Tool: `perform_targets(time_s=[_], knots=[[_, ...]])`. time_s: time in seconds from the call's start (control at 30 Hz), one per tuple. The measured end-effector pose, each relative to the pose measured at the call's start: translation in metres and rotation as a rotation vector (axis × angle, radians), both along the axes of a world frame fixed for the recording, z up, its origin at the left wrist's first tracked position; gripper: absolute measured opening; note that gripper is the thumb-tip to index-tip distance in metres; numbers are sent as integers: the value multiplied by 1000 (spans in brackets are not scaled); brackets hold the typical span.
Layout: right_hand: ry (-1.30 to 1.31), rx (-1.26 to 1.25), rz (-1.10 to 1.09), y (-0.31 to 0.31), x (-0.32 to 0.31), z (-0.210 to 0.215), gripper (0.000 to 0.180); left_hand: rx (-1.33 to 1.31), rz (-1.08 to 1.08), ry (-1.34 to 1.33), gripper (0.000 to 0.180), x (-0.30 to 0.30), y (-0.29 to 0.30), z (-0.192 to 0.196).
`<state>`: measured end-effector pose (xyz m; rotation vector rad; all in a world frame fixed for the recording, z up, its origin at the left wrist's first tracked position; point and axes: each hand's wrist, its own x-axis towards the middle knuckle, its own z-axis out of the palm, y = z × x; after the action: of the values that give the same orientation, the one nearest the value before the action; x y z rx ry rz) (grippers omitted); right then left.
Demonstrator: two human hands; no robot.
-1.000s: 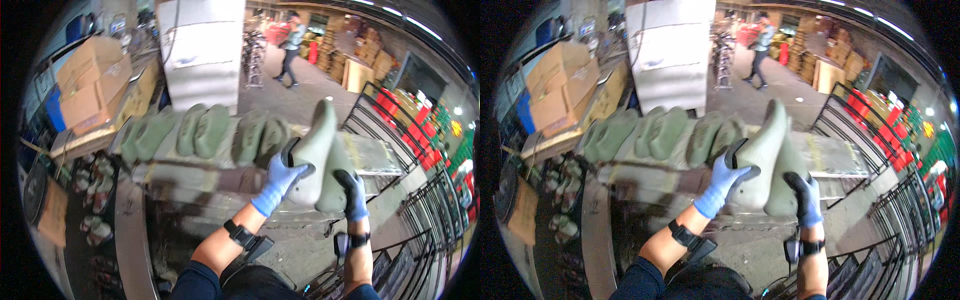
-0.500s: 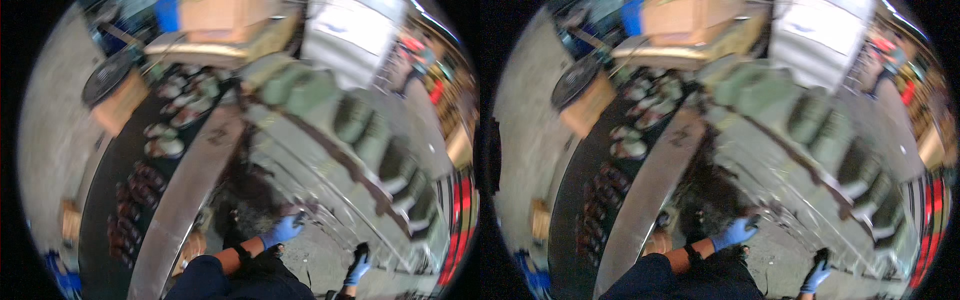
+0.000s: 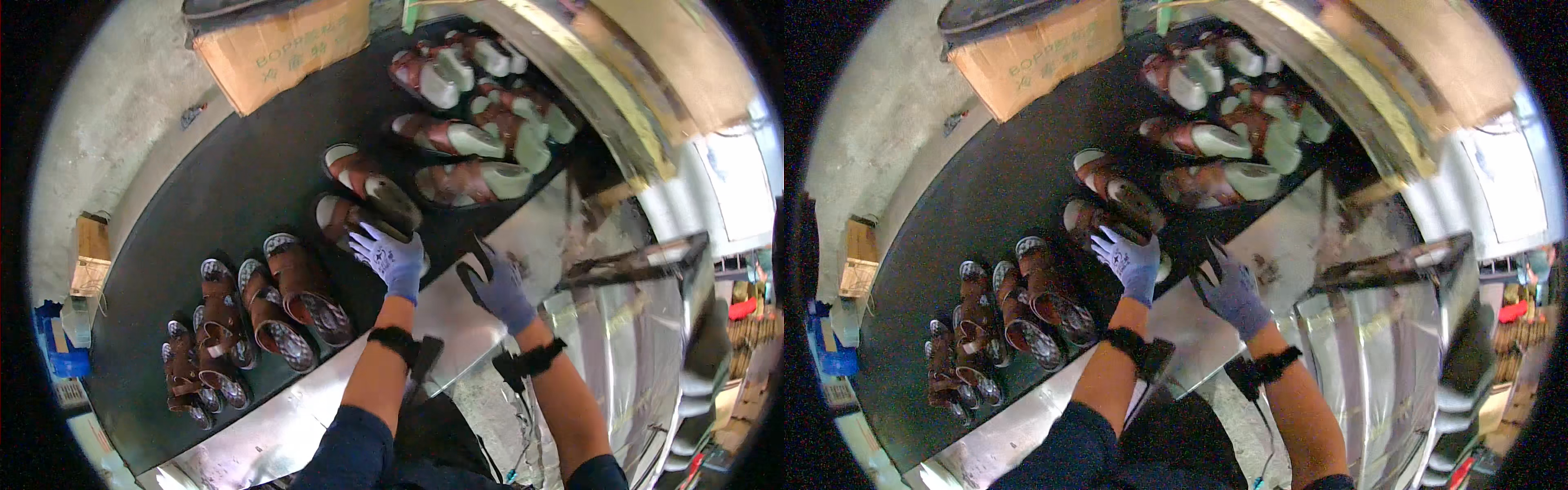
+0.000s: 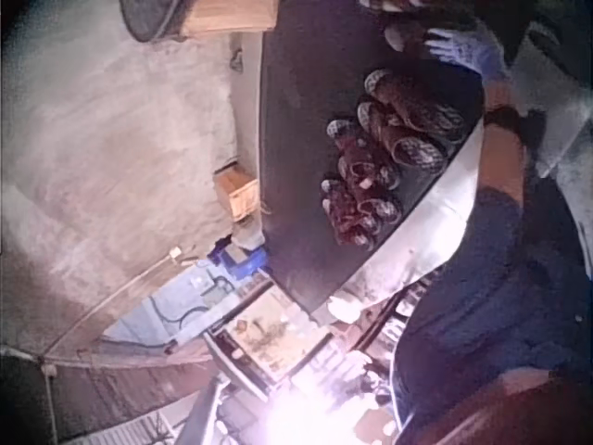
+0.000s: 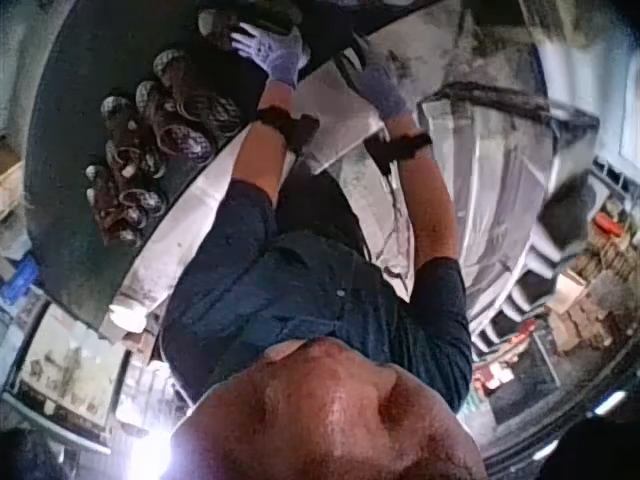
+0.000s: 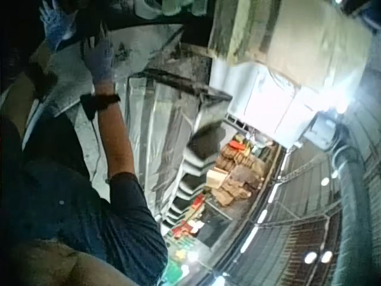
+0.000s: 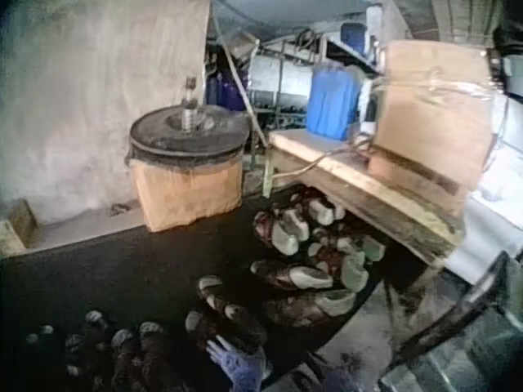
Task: The recorder is organizing shoes on a conveyor belt and placing them onto a storage rack.
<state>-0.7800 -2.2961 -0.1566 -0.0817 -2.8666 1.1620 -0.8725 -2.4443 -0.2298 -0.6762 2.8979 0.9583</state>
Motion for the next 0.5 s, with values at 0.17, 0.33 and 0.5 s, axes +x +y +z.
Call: perform_targets(time_s=[0.17, 0.33, 0.5], knots=[[92, 265, 192, -40, -170, -51, 79, 5, -281, 125, 95, -57, -60, -6], [-198, 44, 142, -67, -226, -91, 96, 167, -142, 99, 93, -91, -120, -5], [-413, 112, 40, -80, -102, -96, 99, 130, -11, -102, 97, 21, -105, 0]])
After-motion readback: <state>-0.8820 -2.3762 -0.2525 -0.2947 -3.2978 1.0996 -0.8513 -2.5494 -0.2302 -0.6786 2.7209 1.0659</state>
